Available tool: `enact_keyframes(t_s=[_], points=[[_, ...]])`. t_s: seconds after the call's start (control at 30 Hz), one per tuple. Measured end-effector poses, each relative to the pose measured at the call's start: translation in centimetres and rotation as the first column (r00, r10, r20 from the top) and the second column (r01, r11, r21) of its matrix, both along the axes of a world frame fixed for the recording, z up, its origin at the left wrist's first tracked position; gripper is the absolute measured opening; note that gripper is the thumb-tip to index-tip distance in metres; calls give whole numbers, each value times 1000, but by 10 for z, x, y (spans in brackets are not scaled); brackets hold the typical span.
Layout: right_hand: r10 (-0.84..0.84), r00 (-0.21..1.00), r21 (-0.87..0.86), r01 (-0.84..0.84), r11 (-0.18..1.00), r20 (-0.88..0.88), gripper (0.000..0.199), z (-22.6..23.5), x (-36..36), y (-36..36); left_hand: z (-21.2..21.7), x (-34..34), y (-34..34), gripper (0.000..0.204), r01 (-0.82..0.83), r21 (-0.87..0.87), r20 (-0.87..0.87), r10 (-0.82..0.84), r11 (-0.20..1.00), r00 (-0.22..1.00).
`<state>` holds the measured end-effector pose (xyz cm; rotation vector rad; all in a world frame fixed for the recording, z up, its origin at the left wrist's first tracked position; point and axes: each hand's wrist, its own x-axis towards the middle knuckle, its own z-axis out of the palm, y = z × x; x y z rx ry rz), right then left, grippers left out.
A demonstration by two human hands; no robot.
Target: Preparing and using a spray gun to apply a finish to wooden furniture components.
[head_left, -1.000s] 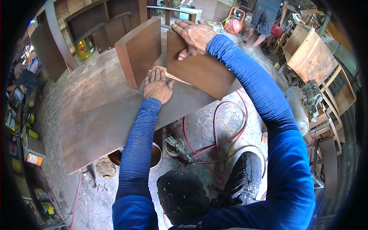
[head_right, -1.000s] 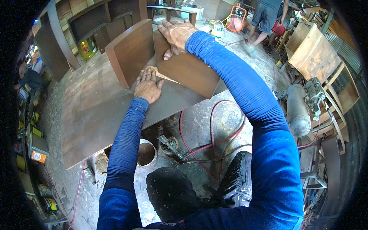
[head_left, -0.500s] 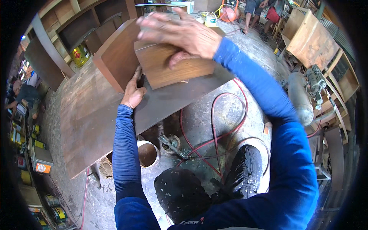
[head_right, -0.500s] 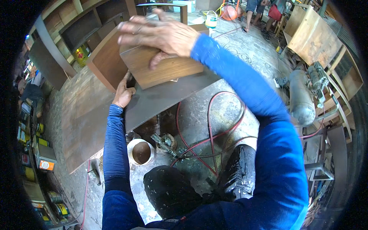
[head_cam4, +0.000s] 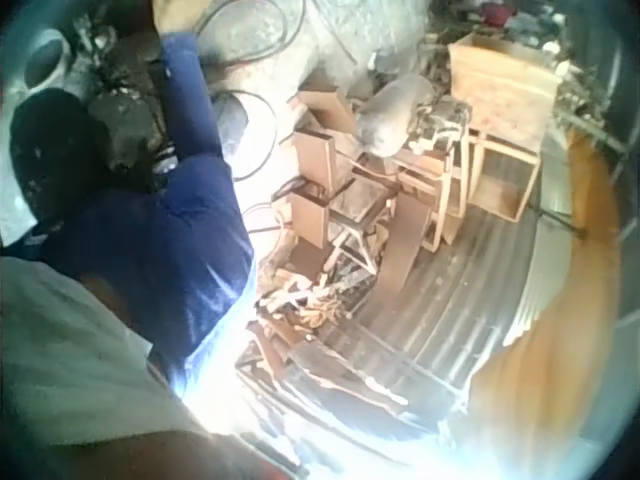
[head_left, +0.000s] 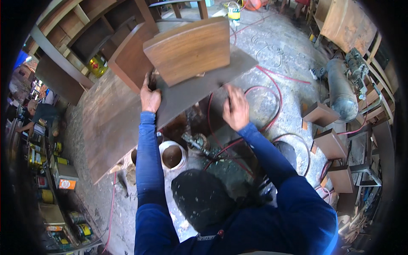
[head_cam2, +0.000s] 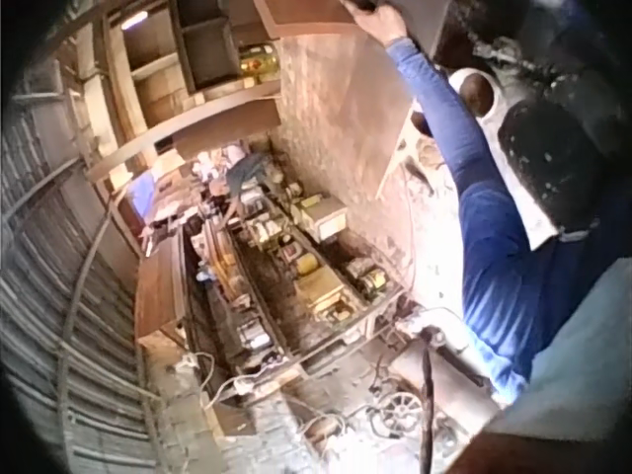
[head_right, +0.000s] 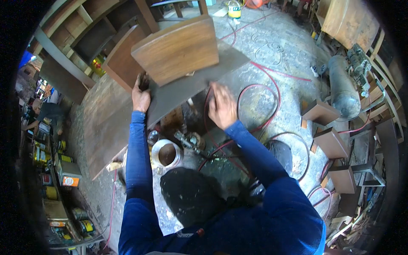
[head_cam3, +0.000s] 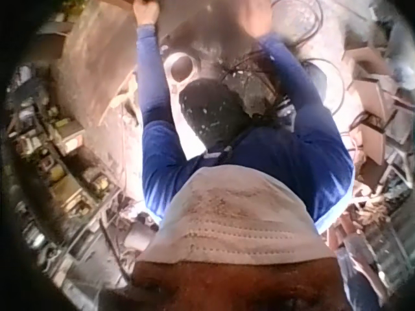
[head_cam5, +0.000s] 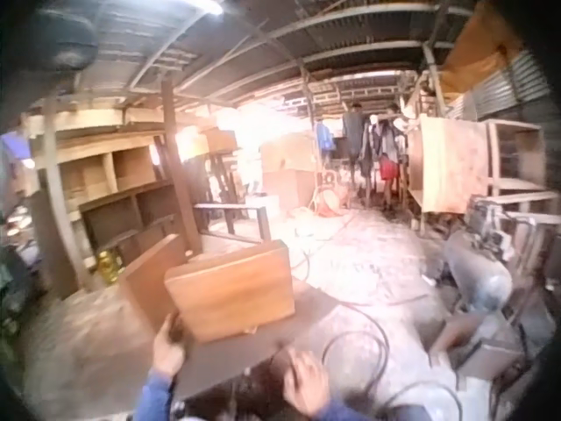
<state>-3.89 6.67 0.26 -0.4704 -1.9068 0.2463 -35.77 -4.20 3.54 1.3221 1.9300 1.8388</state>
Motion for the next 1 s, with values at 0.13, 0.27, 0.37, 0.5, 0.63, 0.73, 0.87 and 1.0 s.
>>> enact_keyframes(t_s=[0.13, 0.27, 0.37, 0.5, 0.63, 0.73, 0.87, 1.0], points=[[485, 739, -360, -342, 868, 467, 63, -139, 62, -58, 12, 13, 8, 80, -57, -48, -28, 56, 997, 998], [465, 739, -476, -222, 851, 487, 82, -170, 46, -104, 13, 26, 15, 81, -33, 2, -45, 33, 999, 998], [534, 794, -616, -272, 740, 291, 76, -151, 11, -117, 6, 20, 6, 82, 30, 200, 93, -49, 979, 994], [592, 797, -590, -423, 688, 118, 66, -163, -14, -112, -3, 24, 10, 86, 12, 129, 248, -44, 992, 968], [636, 721, -472, -475, 743, 275, 60, -178, -16, -103, 7, 19, 20, 77, -111, 76, 110, 102, 991, 989], [656, 705, -539, -454, 710, 270, 56, -187, -11, -104, 25, 25, 6, 63, -663, -145, -64, 662, 735, 747], [591, 798, -575, -432, 695, 115, 45, -182, -23, -113, 44, -12, -9, 103, -836, 125, -211, 838, 534, 503], [593, 791, -595, -408, 692, 147, 42, -195, -8, -113, 39, -66, -21, 80, -292, 5, -29, 292, 956, 956]])
